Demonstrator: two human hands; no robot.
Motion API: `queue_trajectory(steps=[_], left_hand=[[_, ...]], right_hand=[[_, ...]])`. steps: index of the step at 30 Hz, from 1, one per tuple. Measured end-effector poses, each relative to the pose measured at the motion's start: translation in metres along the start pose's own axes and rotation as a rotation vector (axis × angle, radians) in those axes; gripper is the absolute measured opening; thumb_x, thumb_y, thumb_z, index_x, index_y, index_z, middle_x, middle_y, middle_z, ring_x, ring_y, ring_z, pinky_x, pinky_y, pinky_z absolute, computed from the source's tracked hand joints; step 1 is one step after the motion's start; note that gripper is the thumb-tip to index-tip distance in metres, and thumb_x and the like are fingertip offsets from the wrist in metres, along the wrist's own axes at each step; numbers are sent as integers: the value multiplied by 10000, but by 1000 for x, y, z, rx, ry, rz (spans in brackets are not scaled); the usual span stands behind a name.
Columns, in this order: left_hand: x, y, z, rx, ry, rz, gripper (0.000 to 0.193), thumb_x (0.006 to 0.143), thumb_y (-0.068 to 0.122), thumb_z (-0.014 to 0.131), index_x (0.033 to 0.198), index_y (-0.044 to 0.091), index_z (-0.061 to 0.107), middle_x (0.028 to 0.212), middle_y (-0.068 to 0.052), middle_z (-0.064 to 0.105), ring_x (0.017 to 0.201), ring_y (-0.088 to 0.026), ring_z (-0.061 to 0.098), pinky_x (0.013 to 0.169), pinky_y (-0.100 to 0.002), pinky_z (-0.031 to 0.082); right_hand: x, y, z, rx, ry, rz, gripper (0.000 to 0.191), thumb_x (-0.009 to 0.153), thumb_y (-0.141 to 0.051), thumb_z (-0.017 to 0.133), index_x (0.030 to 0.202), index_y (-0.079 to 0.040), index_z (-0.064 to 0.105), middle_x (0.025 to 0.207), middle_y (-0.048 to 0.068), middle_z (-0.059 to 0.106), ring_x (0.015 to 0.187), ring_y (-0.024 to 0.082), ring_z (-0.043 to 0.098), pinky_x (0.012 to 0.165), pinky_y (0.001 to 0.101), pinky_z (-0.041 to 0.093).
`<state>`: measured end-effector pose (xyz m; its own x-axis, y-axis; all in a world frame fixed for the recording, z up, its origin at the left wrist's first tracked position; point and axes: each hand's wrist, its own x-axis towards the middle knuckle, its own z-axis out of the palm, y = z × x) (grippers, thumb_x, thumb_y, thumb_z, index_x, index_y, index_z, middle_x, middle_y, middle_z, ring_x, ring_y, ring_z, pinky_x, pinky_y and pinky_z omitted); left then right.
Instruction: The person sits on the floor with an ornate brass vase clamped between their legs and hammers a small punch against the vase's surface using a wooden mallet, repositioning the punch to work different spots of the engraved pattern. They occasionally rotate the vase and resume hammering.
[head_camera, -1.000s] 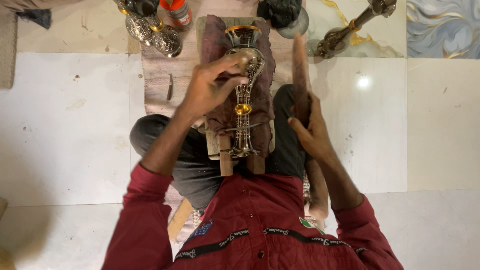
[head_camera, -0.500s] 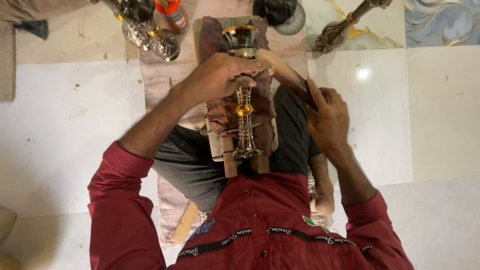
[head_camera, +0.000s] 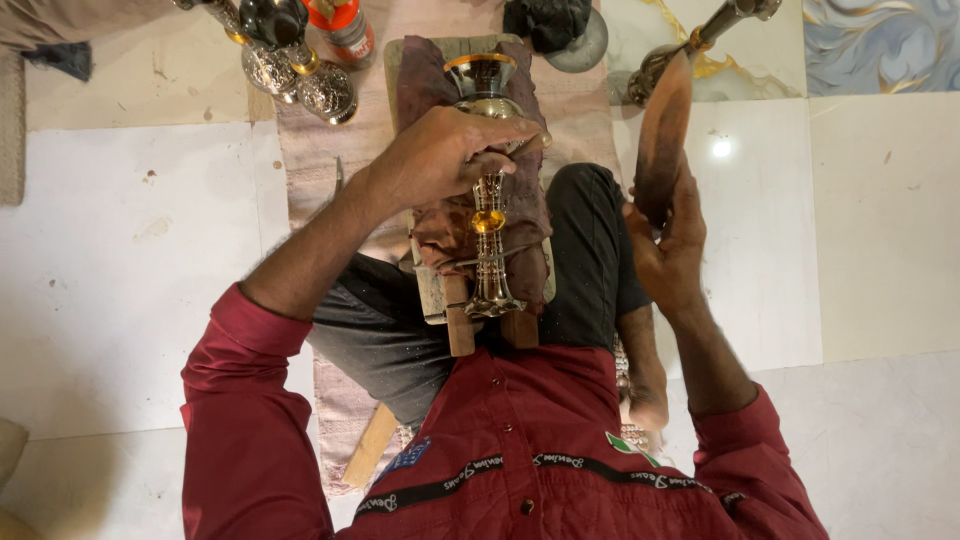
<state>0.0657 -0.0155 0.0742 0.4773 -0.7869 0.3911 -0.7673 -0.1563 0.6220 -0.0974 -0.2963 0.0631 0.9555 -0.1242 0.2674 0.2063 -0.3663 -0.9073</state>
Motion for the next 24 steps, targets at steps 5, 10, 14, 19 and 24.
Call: queue_trajectory(steps=[5,10,14,19,24], left_hand=[[-1,-7,2,0,-51,-76,497,927,206,775,1388,94,629,1225,-120,742,1015,-245,762,916,-384,607],[-2,-8,2,21,-34,-33,508,948,209,783,1409,85,608,1246,-139,730,1053,-258,749,949,-387,608],[-1,-6,-2,-18,-57,-69,541,944,201,768,1450,115,597,1238,-143,730,1035,-275,744,928,-397,606],[3,-6,-3,-10,-58,-30,504,942,207,764,1415,113,618,1285,-148,719,1046,-268,749,938,-391,603],[2,-8,-3,5,-42,-2,474,943,203,774,1386,98,643,1277,-146,725,1074,-286,741,936,-404,602]], right_hand=[[-1,-2,-1,-428,8,-167,677,999,93,650,1597,-136,431,1259,109,563,1178,247,567,997,404,487],[-1,0,-1,-680,-16,-227,714,923,111,642,1569,-147,484,1276,124,568,1164,276,595,981,427,507],[-2,2,-1,-597,-16,-218,690,954,100,628,1580,-149,478,1320,134,545,1187,293,619,972,388,548],[-1,5,2,-393,16,-179,656,1027,110,604,1621,-115,442,1375,166,519,1282,319,629,1051,389,606],[-4,4,5,-660,56,-260,700,946,124,641,1582,-126,489,1312,151,567,1183,327,599,989,442,544]])
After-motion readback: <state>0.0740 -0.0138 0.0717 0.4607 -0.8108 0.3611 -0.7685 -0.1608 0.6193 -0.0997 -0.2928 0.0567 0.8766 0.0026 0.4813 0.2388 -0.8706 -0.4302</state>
